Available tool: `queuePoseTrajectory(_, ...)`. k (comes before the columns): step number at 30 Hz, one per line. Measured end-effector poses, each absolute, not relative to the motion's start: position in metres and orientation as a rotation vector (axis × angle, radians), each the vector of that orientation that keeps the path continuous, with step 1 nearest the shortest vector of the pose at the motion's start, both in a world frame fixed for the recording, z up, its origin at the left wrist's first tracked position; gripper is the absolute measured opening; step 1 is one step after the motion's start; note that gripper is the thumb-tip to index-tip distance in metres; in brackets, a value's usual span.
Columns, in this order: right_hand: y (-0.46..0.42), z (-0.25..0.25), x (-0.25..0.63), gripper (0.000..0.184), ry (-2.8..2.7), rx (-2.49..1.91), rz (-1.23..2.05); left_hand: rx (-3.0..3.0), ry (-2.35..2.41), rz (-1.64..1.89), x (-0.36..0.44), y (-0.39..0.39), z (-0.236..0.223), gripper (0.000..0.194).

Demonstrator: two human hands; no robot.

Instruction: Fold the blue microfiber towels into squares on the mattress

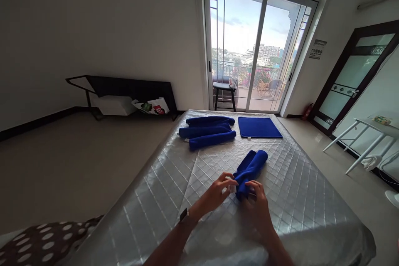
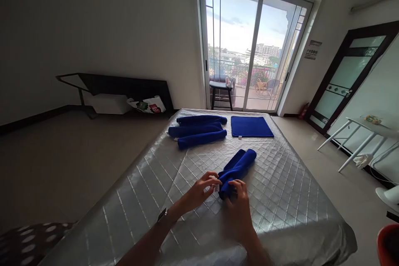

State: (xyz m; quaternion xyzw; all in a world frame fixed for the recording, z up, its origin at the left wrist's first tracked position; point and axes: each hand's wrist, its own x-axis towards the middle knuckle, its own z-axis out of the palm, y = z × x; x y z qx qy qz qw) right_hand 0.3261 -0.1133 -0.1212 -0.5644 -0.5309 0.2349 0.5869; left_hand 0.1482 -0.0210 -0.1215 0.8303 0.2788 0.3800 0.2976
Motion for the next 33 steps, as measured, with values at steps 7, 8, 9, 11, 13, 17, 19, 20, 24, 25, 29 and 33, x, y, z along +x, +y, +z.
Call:
queuePoseTrajectory(7,-0.113,-0.122,0.335,0.025,-1.211,-1.28,0.559,2.567,0.712,1.062,0.148,-0.026,-0.122,0.018)
queuePoseTrajectory(8,-0.113,-0.121,0.337,0.025,-1.205,-1.28,0.568,2.579,0.704,1.059,0.148,-0.027,-0.121,0.016)
queuePoseTrajectory(9,-0.112,-0.12,0.339,0.026,-1.193,-1.285,0.577,2.571,0.693,1.051,0.149,-0.029,-0.12,0.014)
queuePoseTrajectory(11,-0.112,-0.117,0.343,0.028,-1.153,-1.313,0.598,2.497,0.684,1.004,0.149,-0.032,-0.118,0.014)
queuePoseTrajectory(13,-0.111,-0.111,0.346,0.034,-1.111,-1.35,0.635,2.368,0.733,0.922,0.149,-0.035,-0.117,0.016)
queuePoseTrajectory(17,-0.111,-0.097,0.351,0.042,-1.11,-1.393,0.695,2.151,0.912,0.841,0.147,-0.038,-0.117,0.015)
queuePoseTrajectory(19,-0.112,-0.091,0.353,0.043,-1.141,-1.397,0.707,2.085,0.963,0.838,0.146,-0.038,-0.117,0.013)
queuePoseTrajectory(20,-0.113,-0.088,0.355,0.044,-1.156,-1.397,0.711,2.057,0.98,0.84,0.145,-0.038,-0.117,0.014)
queuePoseTrajectory(24,-0.118,-0.082,0.364,0.042,-1.195,-1.381,0.732,1.976,1.003,0.899,0.142,-0.033,-0.115,0.016)
queuePoseTrajectory(25,-0.12,-0.081,0.367,0.043,-1.205,-1.38,0.732,1.956,1.009,0.929,0.141,-0.031,-0.115,0.018)
queuePoseTrajectory(29,-0.126,-0.078,0.385,0.044,-1.209,-1.441,0.676,1.892,1.083,1.091,0.132,-0.019,-0.113,0.028)
queuePoseTrajectory(33,-0.131,-0.069,0.42,0.05,-1.067,-1.556,0.576,1.805,1.306,1.288,0.115,-0.006,-0.103,0.038)
